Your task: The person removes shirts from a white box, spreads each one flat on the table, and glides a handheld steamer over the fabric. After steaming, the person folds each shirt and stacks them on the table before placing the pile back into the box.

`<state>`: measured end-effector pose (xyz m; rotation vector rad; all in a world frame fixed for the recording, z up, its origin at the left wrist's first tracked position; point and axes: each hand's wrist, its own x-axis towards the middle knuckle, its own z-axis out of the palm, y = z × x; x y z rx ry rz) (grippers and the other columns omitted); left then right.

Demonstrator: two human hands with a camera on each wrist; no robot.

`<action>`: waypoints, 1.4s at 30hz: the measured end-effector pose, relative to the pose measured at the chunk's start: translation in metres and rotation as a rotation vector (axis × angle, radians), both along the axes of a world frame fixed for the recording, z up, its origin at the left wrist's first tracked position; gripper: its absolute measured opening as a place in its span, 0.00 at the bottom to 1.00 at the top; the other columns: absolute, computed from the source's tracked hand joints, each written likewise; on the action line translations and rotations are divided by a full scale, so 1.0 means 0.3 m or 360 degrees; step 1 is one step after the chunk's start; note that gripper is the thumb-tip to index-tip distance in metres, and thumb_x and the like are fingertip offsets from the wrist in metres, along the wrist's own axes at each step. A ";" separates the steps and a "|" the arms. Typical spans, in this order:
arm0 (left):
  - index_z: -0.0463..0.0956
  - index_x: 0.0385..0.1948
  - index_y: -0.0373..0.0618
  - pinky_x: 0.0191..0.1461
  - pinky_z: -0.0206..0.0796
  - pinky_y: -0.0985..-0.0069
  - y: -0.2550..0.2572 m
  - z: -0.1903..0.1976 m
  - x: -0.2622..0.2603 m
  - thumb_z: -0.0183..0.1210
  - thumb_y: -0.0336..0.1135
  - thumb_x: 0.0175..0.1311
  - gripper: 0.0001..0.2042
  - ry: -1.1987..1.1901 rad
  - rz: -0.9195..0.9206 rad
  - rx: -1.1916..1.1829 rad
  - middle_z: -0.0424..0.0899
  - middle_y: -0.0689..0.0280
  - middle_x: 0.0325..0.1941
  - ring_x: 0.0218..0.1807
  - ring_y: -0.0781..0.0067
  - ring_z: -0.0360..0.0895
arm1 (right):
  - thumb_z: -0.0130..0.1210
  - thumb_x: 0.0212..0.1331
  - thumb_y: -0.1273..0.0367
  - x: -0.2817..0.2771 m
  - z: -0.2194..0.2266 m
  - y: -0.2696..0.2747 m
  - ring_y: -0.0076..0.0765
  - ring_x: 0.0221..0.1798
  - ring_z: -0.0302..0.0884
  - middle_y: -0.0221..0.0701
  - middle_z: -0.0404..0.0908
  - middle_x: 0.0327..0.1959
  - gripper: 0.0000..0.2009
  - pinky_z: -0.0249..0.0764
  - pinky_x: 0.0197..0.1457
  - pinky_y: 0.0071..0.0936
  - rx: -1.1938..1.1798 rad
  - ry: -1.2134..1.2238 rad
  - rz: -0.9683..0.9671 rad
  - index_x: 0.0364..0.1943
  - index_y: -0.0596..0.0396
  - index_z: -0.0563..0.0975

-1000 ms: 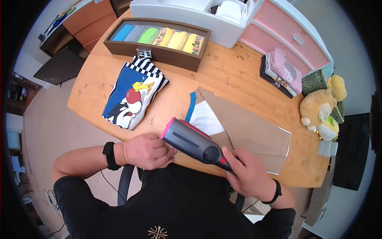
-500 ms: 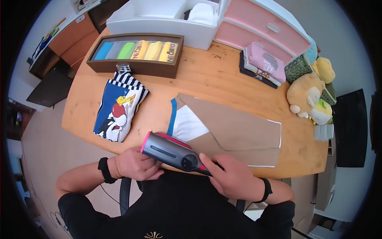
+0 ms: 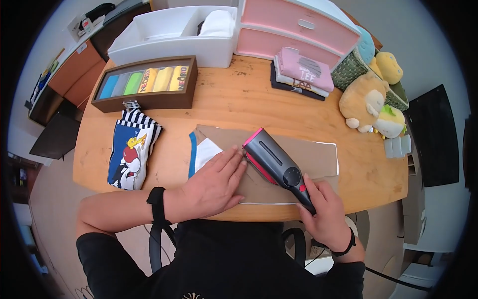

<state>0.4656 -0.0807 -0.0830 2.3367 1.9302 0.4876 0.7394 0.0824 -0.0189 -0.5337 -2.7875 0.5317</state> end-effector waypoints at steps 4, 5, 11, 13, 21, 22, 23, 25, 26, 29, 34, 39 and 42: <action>0.61 0.75 0.26 0.85 0.48 0.46 0.001 -0.047 0.002 0.59 0.56 0.74 0.41 0.0060 -0.0050 -0.0244 0.56 0.37 0.84 0.86 0.36 0.51 | 0.70 0.54 0.76 0.100 0.017 0.017 0.52 0.40 0.82 0.42 0.79 0.44 0.36 0.80 0.42 0.41 -0.0073 -0.0065 -0.0161 0.72 0.58 0.75; 0.59 0.77 0.26 0.86 0.43 0.44 0.000 -0.040 -0.005 0.57 0.57 0.75 0.42 0.0057 -0.0058 -0.0342 0.54 0.38 0.85 0.87 0.36 0.48 | 0.71 0.54 0.76 0.133 0.018 0.023 0.53 0.41 0.82 0.42 0.79 0.44 0.36 0.80 0.42 0.41 -0.0071 -0.0068 -0.0192 0.72 0.58 0.75; 0.59 0.76 0.26 0.85 0.45 0.41 0.018 0.016 0.001 0.60 0.57 0.73 0.44 0.0123 -0.0050 -0.0452 0.55 0.37 0.84 0.86 0.35 0.52 | 0.70 0.53 0.76 0.241 0.049 0.076 0.53 0.42 0.83 0.44 0.79 0.45 0.35 0.80 0.44 0.41 -0.0103 -0.0080 -0.0409 0.71 0.60 0.76; 0.58 0.76 0.26 0.85 0.44 0.39 0.068 0.012 0.000 0.60 0.58 0.72 0.44 0.0010 -0.0069 -0.0297 0.55 0.37 0.84 0.85 0.34 0.53 | 0.70 0.53 0.76 0.215 0.047 0.088 0.53 0.42 0.83 0.43 0.79 0.45 0.35 0.80 0.44 0.41 -0.0081 0.0023 -0.0316 0.70 0.60 0.76; 0.59 0.78 0.32 0.83 0.40 0.31 0.158 -0.040 0.037 0.59 0.63 0.71 0.45 0.0046 -0.0186 -0.0331 0.53 0.35 0.84 0.85 0.24 0.48 | 0.67 0.58 0.73 0.131 0.029 0.124 0.52 0.42 0.83 0.42 0.78 0.47 0.35 0.81 0.43 0.43 -0.0111 -0.0126 -0.0269 0.73 0.60 0.72; 0.59 0.78 0.34 0.82 0.39 0.30 0.157 -0.043 0.036 0.59 0.63 0.71 0.45 0.0052 -0.0194 -0.0330 0.53 0.35 0.85 0.85 0.23 0.48 | 0.67 0.57 0.73 0.148 0.031 0.128 0.52 0.42 0.83 0.42 0.79 0.47 0.35 0.81 0.43 0.43 -0.0141 -0.0142 -0.0305 0.73 0.60 0.72; 0.60 0.78 0.36 0.82 0.39 0.28 0.155 -0.046 0.036 0.59 0.63 0.71 0.45 0.0057 -0.0195 -0.0331 0.53 0.35 0.85 0.85 0.23 0.47 | 0.67 0.57 0.74 0.175 0.029 0.136 0.52 0.42 0.83 0.42 0.79 0.46 0.35 0.81 0.43 0.42 -0.0109 -0.0127 -0.0381 0.73 0.60 0.73; 0.60 0.79 0.39 0.81 0.38 0.26 0.156 -0.052 0.031 0.59 0.64 0.71 0.44 0.0066 -0.0202 -0.0329 0.52 0.36 0.85 0.85 0.22 0.46 | 0.67 0.56 0.75 0.230 0.014 0.160 0.53 0.41 0.83 0.43 0.79 0.45 0.34 0.81 0.43 0.41 -0.0042 -0.0079 -0.0533 0.71 0.61 0.74; 0.60 0.79 0.41 0.80 0.37 0.25 0.156 -0.056 0.031 0.59 0.64 0.70 0.44 0.0062 -0.0206 -0.0327 0.51 0.36 0.85 0.85 0.21 0.46 | 0.68 0.55 0.76 0.243 0.008 0.170 0.53 0.41 0.82 0.44 0.79 0.45 0.34 0.81 0.43 0.41 -0.0038 -0.0047 -0.0604 0.71 0.61 0.75; 0.60 0.79 0.42 0.80 0.37 0.23 0.154 -0.056 0.034 0.59 0.64 0.70 0.44 0.0057 -0.0216 -0.0338 0.51 0.36 0.85 0.84 0.21 0.45 | 0.69 0.54 0.77 0.256 -0.002 0.178 0.53 0.40 0.82 0.45 0.79 0.43 0.33 0.80 0.43 0.40 -0.0013 0.0055 -0.0709 0.69 0.62 0.77; 0.64 0.78 0.48 0.79 0.36 0.23 0.152 -0.052 0.037 0.60 0.64 0.69 0.42 0.0075 -0.0193 -0.0351 0.50 0.35 0.85 0.84 0.20 0.44 | 0.70 0.53 0.75 0.239 0.019 0.111 0.52 0.39 0.83 0.42 0.79 0.42 0.34 0.81 0.42 0.40 -0.0070 0.0012 -0.0515 0.70 0.58 0.77; 0.71 0.76 0.63 0.78 0.37 0.23 0.156 -0.046 0.039 0.58 0.67 0.70 0.36 0.0102 -0.0188 -0.0328 0.53 0.37 0.85 0.83 0.20 0.46 | 0.70 0.52 0.75 0.309 0.027 0.085 0.54 0.40 0.82 0.43 0.79 0.42 0.35 0.81 0.43 0.42 -0.0063 -0.0062 -0.0641 0.70 0.57 0.77; 0.71 0.76 0.65 0.78 0.36 0.23 0.154 -0.046 0.038 0.58 0.67 0.70 0.35 0.0099 -0.0203 -0.0332 0.52 0.36 0.84 0.84 0.19 0.44 | 0.70 0.52 0.75 0.378 0.001 0.116 0.54 0.40 0.82 0.44 0.79 0.42 0.34 0.80 0.43 0.41 0.0002 0.0014 -0.0818 0.69 0.58 0.77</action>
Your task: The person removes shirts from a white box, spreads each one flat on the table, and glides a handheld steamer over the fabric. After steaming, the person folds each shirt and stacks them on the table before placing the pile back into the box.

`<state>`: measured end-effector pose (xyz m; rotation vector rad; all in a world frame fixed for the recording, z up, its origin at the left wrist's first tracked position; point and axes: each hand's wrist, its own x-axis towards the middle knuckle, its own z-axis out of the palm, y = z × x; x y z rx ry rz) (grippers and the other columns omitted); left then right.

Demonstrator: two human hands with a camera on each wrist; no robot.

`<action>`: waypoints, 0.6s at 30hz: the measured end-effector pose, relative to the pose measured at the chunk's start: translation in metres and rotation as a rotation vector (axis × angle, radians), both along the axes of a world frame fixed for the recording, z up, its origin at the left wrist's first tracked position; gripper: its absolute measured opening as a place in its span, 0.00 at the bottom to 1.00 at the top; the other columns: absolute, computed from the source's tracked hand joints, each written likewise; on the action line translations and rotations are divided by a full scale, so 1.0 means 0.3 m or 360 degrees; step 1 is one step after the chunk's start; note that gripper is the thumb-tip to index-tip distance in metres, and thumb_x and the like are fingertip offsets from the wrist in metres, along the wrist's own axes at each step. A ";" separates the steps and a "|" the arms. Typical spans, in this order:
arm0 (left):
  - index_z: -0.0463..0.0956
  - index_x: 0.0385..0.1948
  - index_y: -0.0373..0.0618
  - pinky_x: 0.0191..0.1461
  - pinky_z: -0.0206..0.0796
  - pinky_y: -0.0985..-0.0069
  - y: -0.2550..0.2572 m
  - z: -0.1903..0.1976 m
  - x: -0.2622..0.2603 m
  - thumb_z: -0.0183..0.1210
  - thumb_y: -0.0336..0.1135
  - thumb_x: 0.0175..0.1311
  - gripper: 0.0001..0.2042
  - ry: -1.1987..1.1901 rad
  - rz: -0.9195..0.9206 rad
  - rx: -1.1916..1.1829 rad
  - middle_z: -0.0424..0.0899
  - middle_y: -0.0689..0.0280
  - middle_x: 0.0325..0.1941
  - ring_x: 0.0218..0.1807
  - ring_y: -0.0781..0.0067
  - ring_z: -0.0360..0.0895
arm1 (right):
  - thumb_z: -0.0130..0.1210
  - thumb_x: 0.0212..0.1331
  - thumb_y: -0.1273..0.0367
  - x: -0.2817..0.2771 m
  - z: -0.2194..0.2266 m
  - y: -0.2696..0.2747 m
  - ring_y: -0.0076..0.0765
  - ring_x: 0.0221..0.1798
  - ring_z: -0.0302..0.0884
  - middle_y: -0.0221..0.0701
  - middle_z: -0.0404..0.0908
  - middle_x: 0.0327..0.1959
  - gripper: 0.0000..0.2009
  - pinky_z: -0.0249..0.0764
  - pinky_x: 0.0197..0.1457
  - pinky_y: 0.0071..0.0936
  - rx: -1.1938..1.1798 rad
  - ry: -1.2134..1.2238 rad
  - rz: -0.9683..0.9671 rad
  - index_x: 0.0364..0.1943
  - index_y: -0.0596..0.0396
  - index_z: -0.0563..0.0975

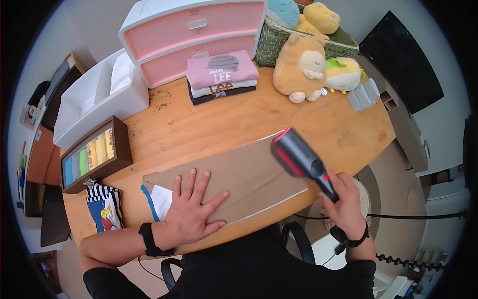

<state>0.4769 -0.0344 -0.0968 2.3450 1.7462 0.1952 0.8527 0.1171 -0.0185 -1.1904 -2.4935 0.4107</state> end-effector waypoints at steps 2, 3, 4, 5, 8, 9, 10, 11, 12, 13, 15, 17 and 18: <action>0.71 0.76 0.66 0.78 0.36 0.23 -0.001 0.000 0.002 0.58 0.67 0.70 0.35 0.0018 -0.0002 -0.0002 0.51 0.35 0.84 0.84 0.19 0.44 | 0.69 0.52 0.76 0.018 -0.009 0.004 0.54 0.40 0.82 0.44 0.79 0.42 0.34 0.80 0.43 0.41 0.0086 0.0044 -0.0104 0.69 0.58 0.78; 0.71 0.76 0.66 0.78 0.35 0.23 0.000 0.001 0.002 0.58 0.68 0.70 0.35 0.0030 -0.0006 -0.0002 0.51 0.35 0.84 0.84 0.19 0.43 | 0.69 0.53 0.76 0.021 -0.008 -0.001 0.54 0.40 0.82 0.44 0.78 0.41 0.33 0.79 0.43 0.40 0.0104 0.0050 -0.0113 0.69 0.58 0.78; 0.71 0.76 0.66 0.78 0.35 0.23 0.002 0.000 0.001 0.58 0.68 0.70 0.35 0.0037 -0.0012 -0.0002 0.51 0.35 0.84 0.84 0.19 0.43 | 0.69 0.53 0.76 0.018 -0.011 -0.010 0.54 0.39 0.82 0.44 0.78 0.41 0.34 0.79 0.43 0.40 0.0081 0.0062 -0.0106 0.69 0.58 0.78; 0.71 0.76 0.66 0.79 0.35 0.23 0.001 -0.003 0.001 0.58 0.68 0.70 0.35 0.0043 -0.0014 -0.0002 0.51 0.34 0.84 0.84 0.19 0.43 | 0.69 0.53 0.76 0.014 -0.017 -0.015 0.53 0.39 0.82 0.44 0.78 0.41 0.34 0.79 0.43 0.40 0.0058 0.0073 -0.0093 0.69 0.58 0.78; 0.70 0.76 0.65 0.79 0.34 0.22 -0.001 -0.001 0.000 0.59 0.66 0.69 0.36 0.0043 -0.0023 -0.0009 0.50 0.33 0.85 0.84 0.17 0.42 | 0.69 0.53 0.76 0.024 -0.030 0.001 0.53 0.39 0.81 0.44 0.78 0.42 0.34 0.79 0.43 0.41 0.0035 0.0075 -0.0102 0.69 0.59 0.77; 0.70 0.76 0.63 0.79 0.33 0.22 -0.001 0.001 0.001 0.60 0.66 0.69 0.36 0.0037 -0.0026 -0.0011 0.49 0.32 0.85 0.83 0.16 0.43 | 0.68 0.53 0.76 0.035 -0.030 0.016 0.53 0.39 0.81 0.44 0.77 0.41 0.34 0.78 0.43 0.41 0.0048 0.0066 -0.0143 0.70 0.59 0.77; 0.70 0.76 0.63 0.79 0.33 0.22 0.000 0.003 0.002 0.60 0.66 0.69 0.36 0.0040 -0.0023 -0.0014 0.49 0.32 0.85 0.84 0.16 0.43 | 0.68 0.53 0.76 0.047 -0.030 0.033 0.53 0.39 0.81 0.44 0.77 0.41 0.34 0.78 0.43 0.41 0.0064 0.0055 -0.0178 0.70 0.58 0.77; 0.70 0.76 0.63 0.79 0.33 0.22 0.001 0.005 0.003 0.60 0.66 0.69 0.36 0.0043 -0.0019 -0.0018 0.49 0.32 0.85 0.84 0.16 0.42 | 0.69 0.53 0.76 0.058 -0.034 0.043 0.54 0.39 0.80 0.44 0.77 0.41 0.34 0.78 0.43 0.42 0.0163 0.0037 -0.0173 0.70 0.58 0.77; 0.70 0.76 0.63 0.80 0.33 0.23 0.000 0.006 0.003 0.60 0.66 0.69 0.36 0.0047 -0.0017 -0.0025 0.49 0.32 0.85 0.84 0.16 0.42 | 0.69 0.52 0.76 0.064 -0.035 0.033 0.54 0.40 0.81 0.44 0.77 0.41 0.34 0.78 0.43 0.42 0.0180 0.0046 -0.0169 0.70 0.59 0.77; 0.71 0.76 0.64 0.80 0.33 0.23 0.001 0.004 0.002 0.59 0.66 0.69 0.36 0.0050 -0.0011 -0.0014 0.49 0.33 0.85 0.84 0.17 0.43 | 0.69 0.52 0.76 0.068 -0.034 0.021 0.54 0.40 0.81 0.44 0.77 0.41 0.34 0.78 0.43 0.42 0.0199 0.0056 -0.0163 0.70 0.59 0.77; 0.72 0.76 0.65 0.79 0.33 0.24 -0.005 -0.005 0.002 0.59 0.67 0.69 0.35 0.0052 -0.0002 -0.0003 0.50 0.34 0.85 0.84 0.19 0.43 | 0.70 0.51 0.75 0.074 -0.026 -0.002 0.52 0.40 0.81 0.42 0.78 0.42 0.35 0.79 0.42 0.40 0.0240 0.0104 -0.0055 0.69 0.57 0.78; 0.72 0.76 0.65 0.79 0.33 0.24 -0.006 -0.006 0.003 0.59 0.66 0.69 0.35 0.0065 -0.0005 0.0002 0.50 0.34 0.85 0.84 0.18 0.43 | 0.71 0.51 0.74 0.077 -0.028 -0.042 0.51 0.39 0.82 0.41 0.79 0.42 0.35 0.79 0.42 0.40 0.0145 0.0085 0.0064 0.69 0.55 0.78; 0.72 0.76 0.65 0.79 0.33 0.23 -0.004 -0.004 0.003 0.59 0.66 0.69 0.35 0.0077 -0.0012 0.0008 0.50 0.34 0.85 0.84 0.18 0.44 | 0.71 0.51 0.74 0.076 -0.033 -0.060 0.51 0.39 0.82 0.41 0.79 0.42 0.34 0.80 0.41 0.40 0.0101 0.0082 0.0118 0.69 0.54 0.79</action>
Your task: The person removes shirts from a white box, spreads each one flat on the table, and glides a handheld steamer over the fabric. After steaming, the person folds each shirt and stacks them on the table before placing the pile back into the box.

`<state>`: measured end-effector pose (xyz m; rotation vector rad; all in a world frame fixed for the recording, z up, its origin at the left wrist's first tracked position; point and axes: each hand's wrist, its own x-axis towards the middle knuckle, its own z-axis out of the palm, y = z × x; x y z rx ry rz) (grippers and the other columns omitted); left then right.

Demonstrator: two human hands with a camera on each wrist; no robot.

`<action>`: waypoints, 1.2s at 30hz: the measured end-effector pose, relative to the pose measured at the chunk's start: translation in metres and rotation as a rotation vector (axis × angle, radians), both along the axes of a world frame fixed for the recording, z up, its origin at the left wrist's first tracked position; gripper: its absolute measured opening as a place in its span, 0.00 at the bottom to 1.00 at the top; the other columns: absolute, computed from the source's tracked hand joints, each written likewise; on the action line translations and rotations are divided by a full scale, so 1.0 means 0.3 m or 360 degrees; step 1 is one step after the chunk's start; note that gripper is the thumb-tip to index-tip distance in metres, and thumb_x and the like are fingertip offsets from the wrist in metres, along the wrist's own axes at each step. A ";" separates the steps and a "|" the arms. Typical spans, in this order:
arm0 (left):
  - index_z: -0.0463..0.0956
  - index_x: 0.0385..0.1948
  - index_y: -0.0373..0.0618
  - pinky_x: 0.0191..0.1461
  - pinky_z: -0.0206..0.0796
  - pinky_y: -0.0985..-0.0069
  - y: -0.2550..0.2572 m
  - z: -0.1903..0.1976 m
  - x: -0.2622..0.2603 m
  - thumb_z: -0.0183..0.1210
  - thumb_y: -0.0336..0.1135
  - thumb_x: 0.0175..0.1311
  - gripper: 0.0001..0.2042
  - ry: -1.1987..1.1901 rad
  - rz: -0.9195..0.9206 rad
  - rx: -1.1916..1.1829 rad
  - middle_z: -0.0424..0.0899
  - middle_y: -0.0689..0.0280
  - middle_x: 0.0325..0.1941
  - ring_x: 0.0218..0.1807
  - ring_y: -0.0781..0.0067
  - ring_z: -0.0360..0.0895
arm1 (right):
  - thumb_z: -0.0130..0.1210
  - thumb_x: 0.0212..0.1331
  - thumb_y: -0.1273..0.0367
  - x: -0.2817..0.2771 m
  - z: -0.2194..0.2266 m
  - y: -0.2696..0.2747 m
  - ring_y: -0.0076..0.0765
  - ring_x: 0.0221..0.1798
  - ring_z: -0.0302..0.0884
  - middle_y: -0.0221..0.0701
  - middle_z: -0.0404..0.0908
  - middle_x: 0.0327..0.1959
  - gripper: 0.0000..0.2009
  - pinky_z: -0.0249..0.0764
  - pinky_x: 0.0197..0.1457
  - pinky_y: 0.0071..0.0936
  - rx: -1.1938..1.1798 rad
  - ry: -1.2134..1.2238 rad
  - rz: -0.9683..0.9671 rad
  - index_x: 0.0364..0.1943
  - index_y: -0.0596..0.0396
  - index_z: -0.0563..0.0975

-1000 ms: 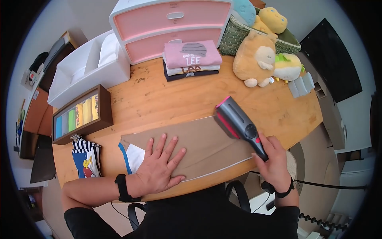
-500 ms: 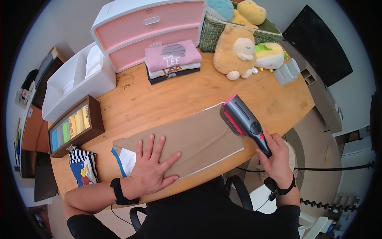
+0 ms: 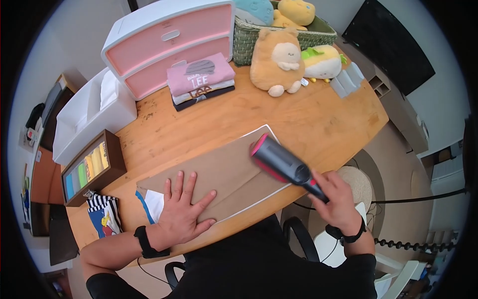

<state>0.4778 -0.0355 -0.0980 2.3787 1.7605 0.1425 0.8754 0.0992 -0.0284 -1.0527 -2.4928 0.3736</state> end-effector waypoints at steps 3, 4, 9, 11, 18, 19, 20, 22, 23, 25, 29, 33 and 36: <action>0.72 0.76 0.65 0.79 0.33 0.24 -0.001 -0.001 -0.003 0.59 0.66 0.69 0.35 -0.0019 -0.0021 0.0022 0.50 0.34 0.85 0.84 0.18 0.44 | 0.71 0.52 0.74 0.016 -0.022 -0.017 0.49 0.38 0.82 0.40 0.79 0.41 0.34 0.80 0.41 0.40 -0.0100 -0.0024 -0.0013 0.69 0.52 0.79; 0.72 0.76 0.64 0.80 0.33 0.24 0.001 0.002 -0.006 0.59 0.66 0.70 0.35 -0.0012 -0.0029 0.0013 0.49 0.33 0.85 0.84 0.18 0.43 | 0.71 0.52 0.74 0.030 -0.032 -0.014 0.49 0.38 0.82 0.40 0.79 0.41 0.34 0.80 0.41 0.40 -0.0134 -0.0027 -0.0032 0.69 0.53 0.79; 0.70 0.76 0.60 0.80 0.32 0.23 -0.002 0.004 -0.003 0.58 0.64 0.70 0.35 -0.0017 -0.0032 0.0004 0.47 0.30 0.85 0.84 0.17 0.42 | 0.70 0.51 0.75 0.072 -0.010 0.004 0.51 0.38 0.82 0.41 0.79 0.41 0.35 0.80 0.40 0.40 0.0108 -0.0051 -0.0168 0.70 0.53 0.78; 0.70 0.77 0.60 0.79 0.33 0.23 -0.001 0.005 -0.005 0.58 0.64 0.70 0.36 -0.0018 -0.0036 0.0018 0.47 0.30 0.85 0.84 0.17 0.42 | 0.71 0.50 0.75 0.062 -0.009 -0.018 0.51 0.38 0.82 0.41 0.79 0.41 0.35 0.80 0.39 0.40 0.0081 0.0020 -0.0033 0.70 0.53 0.78; 0.67 0.78 0.60 0.79 0.34 0.23 -0.003 0.001 -0.004 0.59 0.64 0.70 0.37 0.0009 -0.0045 0.0049 0.47 0.31 0.85 0.84 0.17 0.42 | 0.72 0.46 0.72 -0.027 -0.026 -0.109 0.46 0.41 0.83 0.36 0.80 0.43 0.38 0.81 0.38 0.39 -0.0084 -0.0125 0.0369 0.70 0.49 0.78; 0.67 0.78 0.60 0.79 0.34 0.23 -0.002 0.001 -0.006 0.59 0.64 0.69 0.38 0.0011 -0.0050 0.0055 0.47 0.31 0.85 0.84 0.17 0.42 | 0.72 0.46 0.73 -0.017 -0.030 -0.110 0.46 0.42 0.83 0.36 0.80 0.43 0.38 0.81 0.38 0.40 -0.0124 -0.0150 0.0381 0.70 0.48 0.78; 0.67 0.78 0.59 0.79 0.34 0.23 -0.002 -0.001 -0.007 0.59 0.64 0.69 0.38 0.0006 -0.0050 0.0056 0.47 0.31 0.85 0.84 0.17 0.42 | 0.72 0.46 0.73 0.002 -0.026 -0.108 0.47 0.42 0.83 0.37 0.80 0.43 0.38 0.81 0.39 0.40 -0.0117 -0.0144 0.0289 0.70 0.48 0.78; 0.67 0.78 0.59 0.79 0.34 0.23 -0.006 -0.007 -0.005 0.59 0.64 0.69 0.38 -0.0002 -0.0045 0.0054 0.47 0.32 0.85 0.84 0.17 0.42 | 0.71 0.46 0.74 0.069 -0.013 -0.104 0.49 0.42 0.82 0.38 0.80 0.43 0.39 0.81 0.39 0.40 -0.0111 -0.0143 0.0103 0.70 0.48 0.77; 0.67 0.78 0.59 0.79 0.34 0.22 -0.004 -0.005 -0.006 0.59 0.64 0.68 0.38 0.0002 -0.0048 0.0052 0.47 0.32 0.86 0.84 0.17 0.43 | 0.71 0.46 0.76 0.101 -0.007 -0.094 0.52 0.41 0.82 0.40 0.80 0.44 0.39 0.81 0.41 0.42 -0.0124 -0.0100 0.0017 0.70 0.50 0.78; 0.67 0.78 0.59 0.79 0.34 0.22 -0.006 -0.005 -0.006 0.59 0.64 0.68 0.38 0.0006 -0.0054 0.0052 0.46 0.32 0.86 0.84 0.17 0.43 | 0.71 0.47 0.78 0.160 -0.012 -0.080 0.54 0.39 0.83 0.42 0.80 0.43 0.37 0.81 0.42 0.41 -0.0056 -0.0048 -0.0139 0.69 0.53 0.79; 0.67 0.78 0.59 0.79 0.34 0.22 -0.004 -0.004 -0.005 0.59 0.64 0.68 0.38 -0.0002 -0.0052 0.0060 0.46 0.32 0.86 0.84 0.17 0.42 | 0.71 0.48 0.78 0.163 0.012 -0.098 0.52 0.39 0.83 0.42 0.81 0.42 0.36 0.81 0.41 0.40 0.0034 -0.0056 -0.0237 0.69 0.55 0.79; 0.69 0.77 0.60 0.79 0.33 0.23 -0.004 -0.002 -0.005 0.59 0.64 0.69 0.36 -0.0002 -0.0042 0.0044 0.47 0.31 0.85 0.84 0.17 0.42 | 0.73 0.49 0.75 0.071 0.015 -0.103 0.50 0.37 0.83 0.41 0.80 0.41 0.36 0.81 0.41 0.39 -0.0052 0.0046 0.0022 0.69 0.54 0.79; 0.70 0.76 0.61 0.79 0.33 0.22 0.000 0.004 -0.004 0.59 0.64 0.69 0.36 -0.0026 -0.0044 0.0038 0.47 0.31 0.85 0.84 0.17 0.42 | 0.73 0.50 0.72 -0.038 0.028 -0.069 0.49 0.38 0.83 0.39 0.79 0.41 0.35 0.80 0.40 0.39 -0.0089 -0.0045 0.0132 0.69 0.54 0.79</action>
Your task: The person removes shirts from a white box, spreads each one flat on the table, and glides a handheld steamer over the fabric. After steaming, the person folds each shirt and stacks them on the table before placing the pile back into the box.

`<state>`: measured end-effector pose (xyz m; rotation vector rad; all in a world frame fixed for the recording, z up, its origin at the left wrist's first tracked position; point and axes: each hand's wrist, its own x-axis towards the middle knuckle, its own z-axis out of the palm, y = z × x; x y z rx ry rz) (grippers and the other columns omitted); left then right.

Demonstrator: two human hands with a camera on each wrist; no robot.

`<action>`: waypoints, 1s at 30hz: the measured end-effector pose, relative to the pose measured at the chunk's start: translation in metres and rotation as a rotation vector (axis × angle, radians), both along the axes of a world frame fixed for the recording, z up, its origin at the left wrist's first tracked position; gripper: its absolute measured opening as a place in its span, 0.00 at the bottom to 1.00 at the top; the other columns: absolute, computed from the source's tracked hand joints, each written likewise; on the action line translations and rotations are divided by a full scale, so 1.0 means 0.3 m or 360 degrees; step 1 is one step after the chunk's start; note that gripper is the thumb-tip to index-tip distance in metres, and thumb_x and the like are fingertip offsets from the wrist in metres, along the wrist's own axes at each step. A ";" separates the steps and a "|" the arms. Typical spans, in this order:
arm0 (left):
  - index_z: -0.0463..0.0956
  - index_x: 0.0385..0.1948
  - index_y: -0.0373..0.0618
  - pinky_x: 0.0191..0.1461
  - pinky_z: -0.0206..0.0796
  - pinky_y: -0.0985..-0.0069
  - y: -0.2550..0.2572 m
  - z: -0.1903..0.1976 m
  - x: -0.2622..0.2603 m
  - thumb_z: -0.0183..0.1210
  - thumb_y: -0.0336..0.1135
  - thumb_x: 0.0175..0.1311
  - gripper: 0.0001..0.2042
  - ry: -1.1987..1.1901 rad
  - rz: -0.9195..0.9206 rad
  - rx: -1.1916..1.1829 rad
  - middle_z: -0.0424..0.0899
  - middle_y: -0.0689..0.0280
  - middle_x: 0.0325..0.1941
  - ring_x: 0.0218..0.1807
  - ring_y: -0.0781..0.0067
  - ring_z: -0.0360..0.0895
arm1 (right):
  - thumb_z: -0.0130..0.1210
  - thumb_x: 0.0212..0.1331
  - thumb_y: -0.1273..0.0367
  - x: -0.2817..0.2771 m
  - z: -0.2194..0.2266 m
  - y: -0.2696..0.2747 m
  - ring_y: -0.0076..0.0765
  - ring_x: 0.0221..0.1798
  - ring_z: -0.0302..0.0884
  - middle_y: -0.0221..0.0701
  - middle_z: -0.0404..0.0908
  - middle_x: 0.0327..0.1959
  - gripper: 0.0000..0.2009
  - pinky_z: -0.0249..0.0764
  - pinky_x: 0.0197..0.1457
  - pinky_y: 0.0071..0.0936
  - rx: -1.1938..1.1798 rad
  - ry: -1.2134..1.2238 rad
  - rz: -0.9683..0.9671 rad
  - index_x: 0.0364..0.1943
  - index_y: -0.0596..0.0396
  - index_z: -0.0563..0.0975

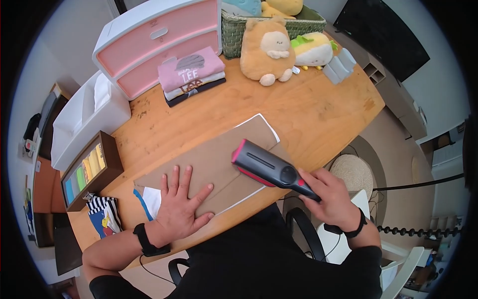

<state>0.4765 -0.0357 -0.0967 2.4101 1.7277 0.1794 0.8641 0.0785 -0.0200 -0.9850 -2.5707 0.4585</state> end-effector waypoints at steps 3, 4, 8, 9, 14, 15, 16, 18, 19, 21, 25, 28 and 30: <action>0.73 0.75 0.65 0.78 0.34 0.23 -0.003 -0.007 -0.001 0.60 0.64 0.68 0.34 -0.0024 0.0015 0.0029 0.51 0.33 0.85 0.84 0.18 0.43 | 0.71 0.51 0.74 -0.005 -0.018 0.046 0.51 0.39 0.82 0.40 0.79 0.41 0.34 0.80 0.41 0.39 0.0023 -0.0059 -0.0061 0.68 0.54 0.79; 0.73 0.75 0.65 0.78 0.35 0.22 -0.001 -0.010 -0.003 0.60 0.65 0.68 0.34 -0.0021 0.0012 0.0036 0.51 0.33 0.85 0.84 0.18 0.43 | 0.71 0.51 0.74 0.008 -0.020 0.067 0.51 0.39 0.82 0.40 0.79 0.41 0.34 0.80 0.41 0.39 0.0032 -0.0049 -0.0110 0.68 0.54 0.79; 0.73 0.75 0.66 0.77 0.36 0.22 -0.002 -0.009 -0.001 0.60 0.66 0.68 0.35 -0.0020 0.0020 0.0014 0.51 0.33 0.85 0.84 0.18 0.44 | 0.69 0.51 0.77 0.059 0.017 0.100 0.54 0.39 0.82 0.42 0.79 0.42 0.34 0.80 0.41 0.40 0.0057 -0.0078 -0.0286 0.69 0.57 0.78; 0.72 0.75 0.66 0.77 0.36 0.22 0.000 -0.008 -0.002 0.59 0.66 0.68 0.35 -0.0008 0.0008 0.0004 0.51 0.33 0.85 0.84 0.17 0.44 | 0.69 0.51 0.77 0.054 0.037 0.098 0.54 0.39 0.82 0.42 0.79 0.42 0.34 0.80 0.41 0.41 0.0069 -0.0092 -0.0309 0.68 0.58 0.78; 0.72 0.76 0.67 0.78 0.34 0.21 -0.001 -0.013 -0.004 0.59 0.67 0.68 0.35 0.0000 0.0005 0.0001 0.50 0.33 0.85 0.84 0.17 0.43 | 0.70 0.52 0.75 -0.053 0.050 0.122 0.52 0.37 0.82 0.42 0.78 0.41 0.34 0.79 0.41 0.41 0.0097 -0.0006 -0.0131 0.69 0.58 0.78; 0.72 0.76 0.67 0.78 0.34 0.21 0.000 -0.011 -0.003 0.59 0.67 0.68 0.35 0.0012 0.0009 -0.0007 0.50 0.33 0.85 0.84 0.17 0.43 | 0.70 0.54 0.74 -0.087 0.049 0.134 0.52 0.37 0.81 0.41 0.77 0.41 0.34 0.79 0.40 0.42 0.0067 -0.0038 -0.0067 0.70 0.56 0.77; 0.71 0.76 0.66 0.78 0.33 0.21 0.000 -0.008 -0.004 0.59 0.67 0.69 0.35 0.0007 0.0007 -0.0021 0.49 0.33 0.85 0.84 0.17 0.43 | 0.69 0.54 0.73 -0.121 0.047 0.146 0.52 0.37 0.81 0.40 0.77 0.41 0.34 0.79 0.40 0.42 0.0021 -0.0048 -0.0027 0.70 0.56 0.77; 0.69 0.77 0.66 0.78 0.32 0.21 0.001 -0.005 -0.004 0.60 0.66 0.69 0.36 -0.0009 0.0010 -0.0042 0.48 0.33 0.86 0.84 0.17 0.41 | 0.69 0.55 0.73 -0.173 0.042 0.174 0.52 0.38 0.81 0.40 0.77 0.41 0.33 0.79 0.40 0.42 -0.0064 -0.0072 0.0062 0.70 0.56 0.77; 0.69 0.77 0.66 0.78 0.32 0.21 0.003 -0.006 -0.004 0.60 0.66 0.69 0.36 -0.0014 0.0009 -0.0042 0.48 0.33 0.86 0.85 0.17 0.41 | 0.69 0.55 0.73 -0.183 0.033 0.186 0.52 0.38 0.82 0.40 0.78 0.41 0.34 0.79 0.42 0.42 -0.0076 -0.0086 0.0068 0.70 0.55 0.77; 0.69 0.77 0.67 0.78 0.32 0.21 -0.003 -0.012 -0.004 0.60 0.66 0.68 0.36 -0.0038 0.0026 -0.0050 0.48 0.33 0.85 0.85 0.17 0.41 | 0.69 0.54 0.73 -0.160 0.026 0.208 0.53 0.38 0.82 0.41 0.78 0.41 0.34 0.79 0.42 0.42 -0.0062 -0.0112 -0.0016 0.70 0.55 0.77; 0.71 0.76 0.67 0.78 0.33 0.21 -0.002 -0.007 -0.005 0.61 0.66 0.68 0.35 -0.0071 0.0023 -0.0038 0.49 0.35 0.85 0.84 0.18 0.42 | 0.68 0.53 0.75 -0.107 0.054 0.247 0.54 0.39 0.81 0.43 0.78 0.41 0.32 0.80 0.44 0.42 -0.0061 -0.0133 -0.0234 0.68 0.55 0.78; 0.72 0.75 0.68 0.78 0.35 0.22 -0.003 -0.001 -0.005 0.60 0.67 0.68 0.34 -0.0062 0.0030 -0.0036 0.51 0.37 0.85 0.85 0.21 0.42 | 0.68 0.52 0.77 -0.110 0.064 0.254 0.54 0.39 0.81 0.43 0.78 0.41 0.33 0.80 0.44 0.41 0.0012 -0.0154 -0.0320 0.68 0.58 0.78; 0.72 0.75 0.68 0.78 0.35 0.22 -0.004 -0.006 -0.003 0.60 0.67 0.68 0.34 -0.0062 0.0041 -0.0031 0.52 0.38 0.85 0.84 0.21 0.42 | 0.68 0.51 0.78 -0.125 0.053 0.247 0.54 0.39 0.82 0.43 0.78 0.40 0.33 0.80 0.44 0.41 0.0071 -0.0102 -0.0273 0.68 0.60 0.78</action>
